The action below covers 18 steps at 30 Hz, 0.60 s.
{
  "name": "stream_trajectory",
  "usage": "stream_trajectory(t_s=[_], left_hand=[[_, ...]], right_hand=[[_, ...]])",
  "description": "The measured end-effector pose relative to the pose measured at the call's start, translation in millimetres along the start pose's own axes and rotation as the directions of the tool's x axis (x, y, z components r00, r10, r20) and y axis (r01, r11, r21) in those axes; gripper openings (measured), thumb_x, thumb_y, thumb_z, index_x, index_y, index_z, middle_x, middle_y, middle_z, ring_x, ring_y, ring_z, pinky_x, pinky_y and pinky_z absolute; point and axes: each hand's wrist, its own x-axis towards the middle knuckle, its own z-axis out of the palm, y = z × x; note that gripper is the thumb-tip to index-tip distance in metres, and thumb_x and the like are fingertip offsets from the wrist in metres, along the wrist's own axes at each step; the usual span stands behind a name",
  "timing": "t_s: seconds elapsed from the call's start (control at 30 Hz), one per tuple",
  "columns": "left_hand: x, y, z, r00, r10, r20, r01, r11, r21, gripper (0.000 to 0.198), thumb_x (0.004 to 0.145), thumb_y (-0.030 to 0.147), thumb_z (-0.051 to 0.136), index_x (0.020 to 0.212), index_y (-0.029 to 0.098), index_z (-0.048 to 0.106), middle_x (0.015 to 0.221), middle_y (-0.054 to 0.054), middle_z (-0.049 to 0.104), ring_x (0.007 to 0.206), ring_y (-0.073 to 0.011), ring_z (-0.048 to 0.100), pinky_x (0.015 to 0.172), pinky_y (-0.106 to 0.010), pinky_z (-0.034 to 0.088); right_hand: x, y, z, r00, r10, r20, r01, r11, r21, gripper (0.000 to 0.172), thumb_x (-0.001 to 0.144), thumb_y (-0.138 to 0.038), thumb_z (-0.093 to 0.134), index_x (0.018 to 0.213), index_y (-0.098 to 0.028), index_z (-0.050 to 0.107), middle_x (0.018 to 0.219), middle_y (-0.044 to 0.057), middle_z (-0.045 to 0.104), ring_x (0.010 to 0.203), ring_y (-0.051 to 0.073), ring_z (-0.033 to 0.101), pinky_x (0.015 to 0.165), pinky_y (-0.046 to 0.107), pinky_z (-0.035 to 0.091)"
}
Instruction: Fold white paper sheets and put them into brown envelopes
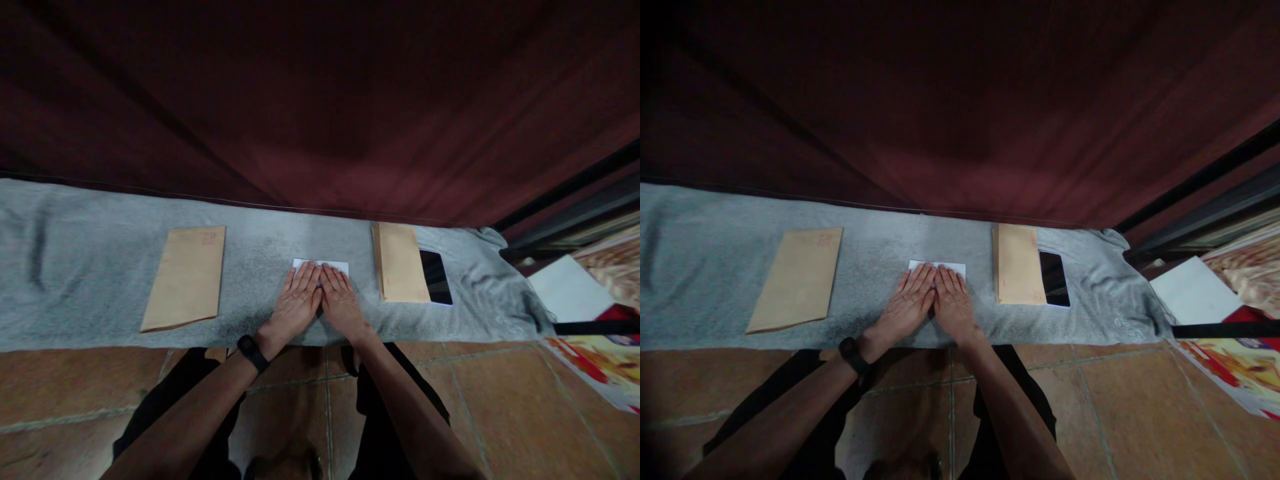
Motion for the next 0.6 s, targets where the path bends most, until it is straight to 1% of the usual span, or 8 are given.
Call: stream_trajectory(t_s=[0.13,0.27,0.43,0.6], left_hand=[[3,0,4.6,1.0,-0.022,-0.006,0.022,0.999,0.03,0.059,0.107,0.034,0.029,0.16,0.009,0.037,0.166,-0.015,0.039,0.159,-0.0257,0.024,0.131,-0.052,0.019],[1,1,6.1,1.0,-0.002,-0.024,0.003,0.999,0.052,0.059,0.108,0.037,0.029,0.159,0.007,0.039,0.168,-0.016,0.035,0.16,-0.0271,0.023,0.131,-0.051,0.016],[0,1,4.6,1.0,-0.002,-0.011,0.002,0.998,0.055,0.058,0.108,0.04,0.034,0.159,0.011,0.04,0.169,-0.014,0.033,0.16,-0.0282,0.023,0.131,-0.054,0.014],[0,1,1.7,1.0,-0.005,-0.001,0.005,0.999,0.048,0.058,0.107,0.04,0.037,0.158,0.013,0.041,0.169,-0.013,0.034,0.159,-0.0287,0.025,0.131,-0.054,0.014]], right_hand=[[-1,4,-2,1.0,0.027,-0.009,-0.027,0.999,-0.019,0.056,0.105,-0.022,0.036,0.161,-0.015,0.039,0.169,0.008,0.033,0.157,0.022,0.03,0.129,0.045,0.026],[-1,9,-4,1.0,0.009,-0.004,-0.009,1.0,-0.029,0.056,0.105,-0.021,0.036,0.161,-0.015,0.039,0.17,0.008,0.032,0.157,0.022,0.03,0.129,0.044,0.025],[1,18,-5,1.0,0.005,0.008,-0.005,1.0,-0.024,0.053,0.107,-0.025,0.036,0.159,-0.016,0.042,0.169,0.008,0.033,0.157,0.022,0.032,0.129,0.044,0.025],[3,27,-5,0.999,0.052,0.006,-0.052,0.998,-0.026,0.052,0.108,-0.03,0.036,0.158,-0.017,0.044,0.169,0.009,0.035,0.156,0.023,0.034,0.127,0.044,0.027]])
